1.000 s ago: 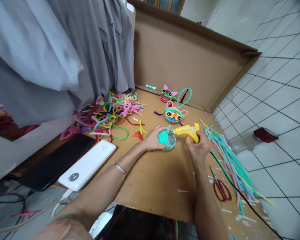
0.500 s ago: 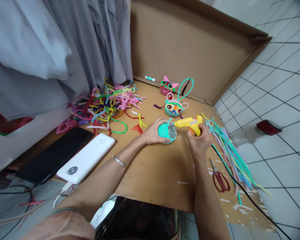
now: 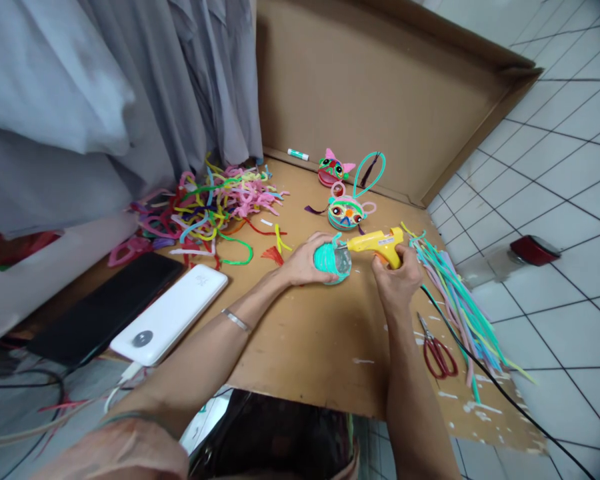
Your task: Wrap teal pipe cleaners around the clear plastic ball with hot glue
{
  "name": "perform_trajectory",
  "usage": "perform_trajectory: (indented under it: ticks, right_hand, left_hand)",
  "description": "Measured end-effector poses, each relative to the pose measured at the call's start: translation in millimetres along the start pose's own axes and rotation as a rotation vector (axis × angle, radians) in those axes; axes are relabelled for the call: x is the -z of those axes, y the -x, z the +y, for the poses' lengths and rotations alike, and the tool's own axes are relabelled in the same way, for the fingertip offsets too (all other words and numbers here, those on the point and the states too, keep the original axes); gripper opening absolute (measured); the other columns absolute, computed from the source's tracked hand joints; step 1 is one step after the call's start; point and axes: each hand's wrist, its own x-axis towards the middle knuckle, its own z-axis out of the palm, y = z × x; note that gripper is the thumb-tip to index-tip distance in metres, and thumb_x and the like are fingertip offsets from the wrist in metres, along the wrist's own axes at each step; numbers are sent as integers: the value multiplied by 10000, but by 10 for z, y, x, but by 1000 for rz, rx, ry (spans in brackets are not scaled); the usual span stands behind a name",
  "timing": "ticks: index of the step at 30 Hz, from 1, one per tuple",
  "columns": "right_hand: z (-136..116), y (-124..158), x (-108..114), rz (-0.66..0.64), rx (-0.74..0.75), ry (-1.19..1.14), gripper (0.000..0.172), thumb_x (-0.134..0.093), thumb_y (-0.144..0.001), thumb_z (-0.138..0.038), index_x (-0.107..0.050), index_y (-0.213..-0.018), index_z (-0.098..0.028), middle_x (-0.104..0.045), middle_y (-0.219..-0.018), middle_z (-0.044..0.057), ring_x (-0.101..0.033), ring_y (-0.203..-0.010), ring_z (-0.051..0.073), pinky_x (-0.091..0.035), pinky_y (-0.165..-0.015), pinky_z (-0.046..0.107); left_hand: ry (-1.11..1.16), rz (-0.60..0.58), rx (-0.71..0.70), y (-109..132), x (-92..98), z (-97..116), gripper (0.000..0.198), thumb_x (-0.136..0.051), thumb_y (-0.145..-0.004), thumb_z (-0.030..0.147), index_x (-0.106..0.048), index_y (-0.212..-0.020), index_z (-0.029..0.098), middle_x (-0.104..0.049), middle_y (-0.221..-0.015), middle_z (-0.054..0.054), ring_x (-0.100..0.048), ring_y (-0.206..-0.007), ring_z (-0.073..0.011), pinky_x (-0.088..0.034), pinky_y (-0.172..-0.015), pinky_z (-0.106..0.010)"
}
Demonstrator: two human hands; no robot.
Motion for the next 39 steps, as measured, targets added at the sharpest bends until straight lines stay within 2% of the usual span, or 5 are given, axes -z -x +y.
perform_trajectory:
  ticks: [8,18,22,30,39]
  right_hand:
    - [-20,-3,15,-43,8,-8,283,-588,-707,-357,-597,-949,-211,-675,-884,55,-636,-811,236,-504,-747,356]
    - [-2,11,-10,-14,-7,14,303,-599,-713,-390,-596,-960,-216,-681,-871,44,-632,-756,222,-509,-728,349]
    - [1,8,6,-32,33,8,280,-582,-712,-372,-602,-945,-219,-693,-874,43,-646,-785,227,-506,-723,344]
    - [-7,7,-10,15,6,-5,286,-589,-724,-387,-616,-939,-200,-702,-875,71,-654,-790,241,-518,-723,359]
    - [-4,5,3,-25,-16,-2,296,-596,-698,-375,-621,-933,-197,-693,-854,56,-632,-729,222,-509,-699,345]
  left_hand:
    - [16,1,-19,-7,-7,-22,748,-850,-549,394,-588,-1224,203,-557,-1311,-91,-565,-1223,-306,-434,-1091,-467]
    - [19,-1,-11,-6,-6,-6,747,-847,-560,395,-582,-1231,201,-558,-1309,-85,-551,-1248,-306,-412,-1115,-470]
    - [22,1,-12,-5,-5,-12,745,-853,-558,398,-586,-1225,205,-562,-1306,-83,-560,-1236,-306,-424,-1108,-469]
    - [6,4,-17,-2,-14,-19,750,-857,-556,388,-584,-1226,187,-568,-1297,-88,-577,-1210,-301,-458,-1081,-459]
    - [7,-6,-7,1,-4,3,749,-858,-556,378,-585,-1226,186,-564,-1297,-87,-575,-1208,-296,-450,-1088,-453]
